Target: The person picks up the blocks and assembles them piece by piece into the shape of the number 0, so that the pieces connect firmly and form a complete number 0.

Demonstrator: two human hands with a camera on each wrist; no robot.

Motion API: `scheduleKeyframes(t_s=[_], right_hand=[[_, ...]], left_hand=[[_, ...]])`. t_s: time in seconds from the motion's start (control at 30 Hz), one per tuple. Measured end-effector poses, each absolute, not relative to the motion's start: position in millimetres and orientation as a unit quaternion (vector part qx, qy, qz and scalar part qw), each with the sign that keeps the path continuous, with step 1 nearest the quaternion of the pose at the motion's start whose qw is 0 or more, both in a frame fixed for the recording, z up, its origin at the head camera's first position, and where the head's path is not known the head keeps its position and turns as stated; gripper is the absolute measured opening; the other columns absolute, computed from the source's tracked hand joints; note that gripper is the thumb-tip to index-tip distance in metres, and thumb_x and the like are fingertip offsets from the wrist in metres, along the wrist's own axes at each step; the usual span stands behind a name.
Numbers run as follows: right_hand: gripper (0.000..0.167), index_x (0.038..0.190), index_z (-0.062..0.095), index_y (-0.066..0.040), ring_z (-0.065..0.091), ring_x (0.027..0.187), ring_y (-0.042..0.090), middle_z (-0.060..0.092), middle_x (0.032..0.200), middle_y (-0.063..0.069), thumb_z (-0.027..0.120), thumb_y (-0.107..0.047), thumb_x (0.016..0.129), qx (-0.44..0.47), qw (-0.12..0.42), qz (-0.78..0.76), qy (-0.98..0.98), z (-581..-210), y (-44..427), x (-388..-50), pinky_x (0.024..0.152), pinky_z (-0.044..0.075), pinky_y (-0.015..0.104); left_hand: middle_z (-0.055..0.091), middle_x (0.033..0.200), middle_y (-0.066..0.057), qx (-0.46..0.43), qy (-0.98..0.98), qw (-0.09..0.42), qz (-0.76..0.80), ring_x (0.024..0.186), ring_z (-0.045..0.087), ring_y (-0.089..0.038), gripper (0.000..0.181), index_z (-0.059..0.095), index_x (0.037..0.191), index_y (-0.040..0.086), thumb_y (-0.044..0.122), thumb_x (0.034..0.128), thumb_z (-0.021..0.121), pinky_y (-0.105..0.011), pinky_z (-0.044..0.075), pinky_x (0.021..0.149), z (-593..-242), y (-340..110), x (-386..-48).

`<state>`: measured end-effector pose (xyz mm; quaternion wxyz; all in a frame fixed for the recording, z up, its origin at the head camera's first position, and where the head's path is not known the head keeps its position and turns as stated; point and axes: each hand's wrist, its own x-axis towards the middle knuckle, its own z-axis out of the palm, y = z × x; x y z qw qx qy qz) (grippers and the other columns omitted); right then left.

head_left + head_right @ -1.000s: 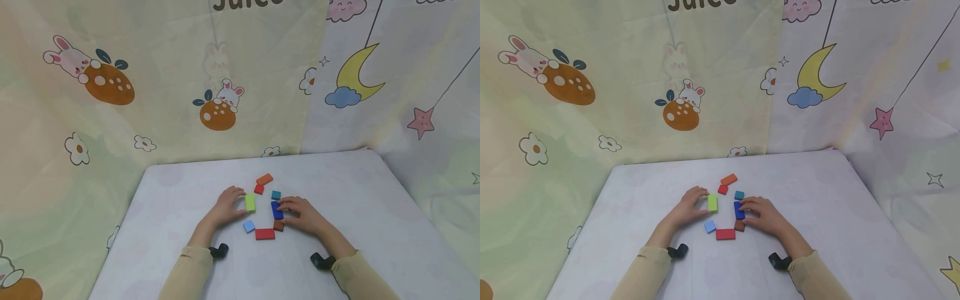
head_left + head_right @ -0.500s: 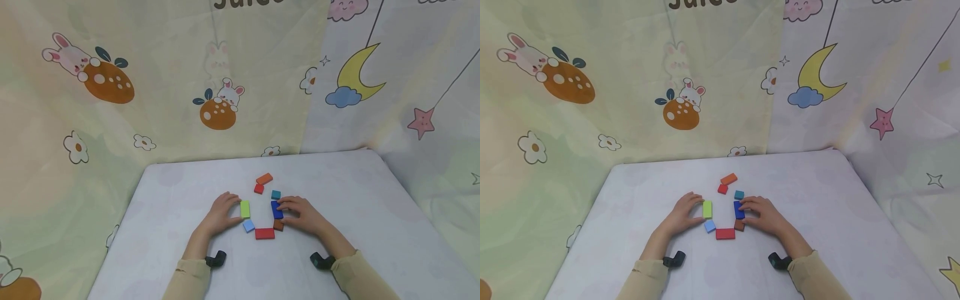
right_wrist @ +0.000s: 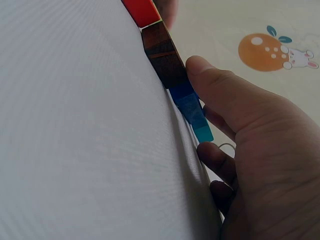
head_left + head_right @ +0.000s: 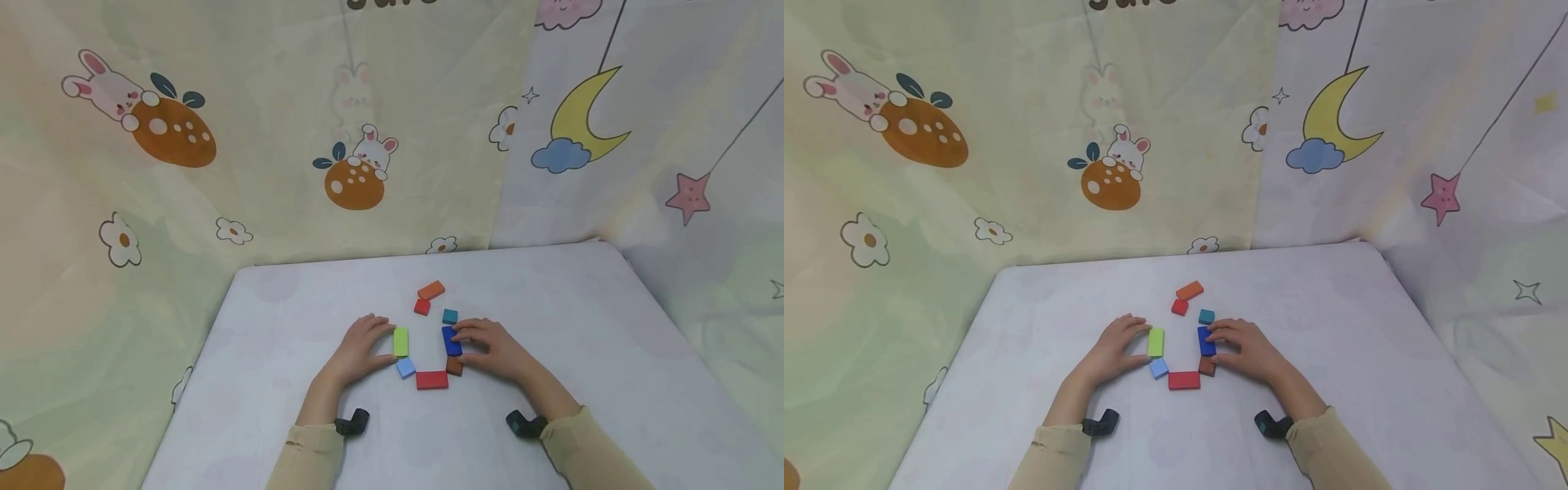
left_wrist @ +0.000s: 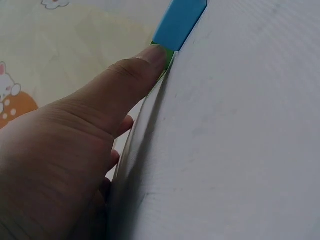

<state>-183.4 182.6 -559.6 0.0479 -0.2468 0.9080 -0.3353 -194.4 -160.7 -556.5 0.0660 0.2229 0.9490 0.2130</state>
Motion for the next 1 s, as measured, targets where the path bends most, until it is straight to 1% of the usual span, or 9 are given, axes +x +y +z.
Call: scheduleKeyframes(t_s=[0.1,0.2,0.3,0.37,0.47,0.57,0.7,1.0], right_hand=[[0.035,0.119,0.065,-0.040,0.045,0.135,0.023,0.054,0.140,-0.011,0.072,-0.049,0.086,-0.246,0.050,-0.334,0.908,-560.0,182.4,-183.8,0.105,0.043,0.058],[0.035,0.119,0.065,-0.041,0.045,0.135,0.022,0.055,0.140,-0.011,0.073,-0.048,0.086,-0.243,0.053,-0.335,0.909,-559.8,182.4,-183.7,0.105,0.043,0.058],[0.035,0.119,0.065,-0.041,0.045,0.135,0.023,0.055,0.139,-0.010,0.073,-0.048,0.085,-0.242,0.053,-0.336,0.909,-559.4,182.4,-183.7,0.106,0.042,0.060],[0.035,0.119,0.065,-0.041,0.045,0.135,0.023,0.055,0.139,-0.010,0.073,-0.048,0.086,-0.243,0.052,-0.334,0.909,-559.2,182.5,-183.8,0.106,0.042,0.060],[0.034,0.118,0.065,-0.041,0.045,0.135,0.023,0.055,0.139,-0.011,0.073,-0.048,0.086,-0.244,0.053,-0.332,0.909,-559.5,182.6,-184.2,0.106,0.042,0.060],[0.035,0.118,0.065,-0.042,0.045,0.135,0.023,0.055,0.139,-0.011,0.072,-0.049,0.086,-0.243,0.052,-0.331,0.910,-560.2,182.4,-184.4,0.106,0.042,0.060],[0.035,0.118,0.064,-0.042,0.045,0.135,0.023,0.055,0.139,-0.011,0.072,-0.050,0.085,-0.243,0.051,-0.332,0.910,-561.5,182.8,-183.9,0.106,0.042,0.060],[0.033,0.118,0.065,-0.041,0.045,0.135,0.024,0.055,0.139,-0.011,0.074,-0.045,0.086,-0.246,0.045,-0.340,0.906,-561.5,183.5,-183.7,0.106,0.042,0.060]], left_hand=[[0.040,0.155,0.007,0.214,0.945,0.084,0.234,0.151,0.023,-0.023,0.072,0.040,0.150,0.036,0.053,0.0864,0.070,-0.050,0.024,0.122,-554.6,-163.4,-193.5],[0.041,0.155,0.005,0.209,0.933,0.092,0.280,0.151,0.023,-0.025,0.065,0.040,0.150,0.036,0.046,0.0910,0.067,-0.053,0.024,0.121,-553.3,-166.2,-192.1],[0.042,0.154,0.005,0.211,0.930,0.093,0.287,0.151,0.023,-0.025,0.058,0.043,0.148,0.039,0.049,0.0936,0.062,-0.054,0.022,0.122,-554.3,-165.9,-189.9],[0.042,0.155,0.006,0.215,0.937,0.087,0.262,0.152,0.022,-0.025,0.059,0.043,0.147,0.041,0.056,0.0923,0.060,-0.053,0.020,0.123,-556.0,-163.8,-188.1],[0.041,0.155,0.007,0.217,0.948,0.073,0.220,0.152,0.022,-0.024,0.065,0.043,0.147,0.042,0.065,0.0876,0.060,-0.050,0.018,0.124,-557.2,-159.7,-185.0],[0.040,0.155,0.006,0.215,0.954,0.060,0.200,0.152,0.023,-0.024,0.068,0.044,0.146,0.040,0.067,0.0857,0.061,-0.049,0.017,0.125,-557.0,-156.8,-181.6],[0.041,0.155,0.005,0.213,0.956,0.053,0.195,0.151,0.023,-0.024,0.069,0.045,0.147,0.038,0.065,0.0856,0.063,-0.049,0.017,0.125,-555.7,-154.9,-179.0],[0.041,0.155,0.005,0.218,0.957,0.044,0.188,0.151,0.024,-0.024,0.070,0.045,0.147,0.038,0.066,0.0852,0.063,-0.048,0.017,0.125,-556.4,-155.3,-179.3]])
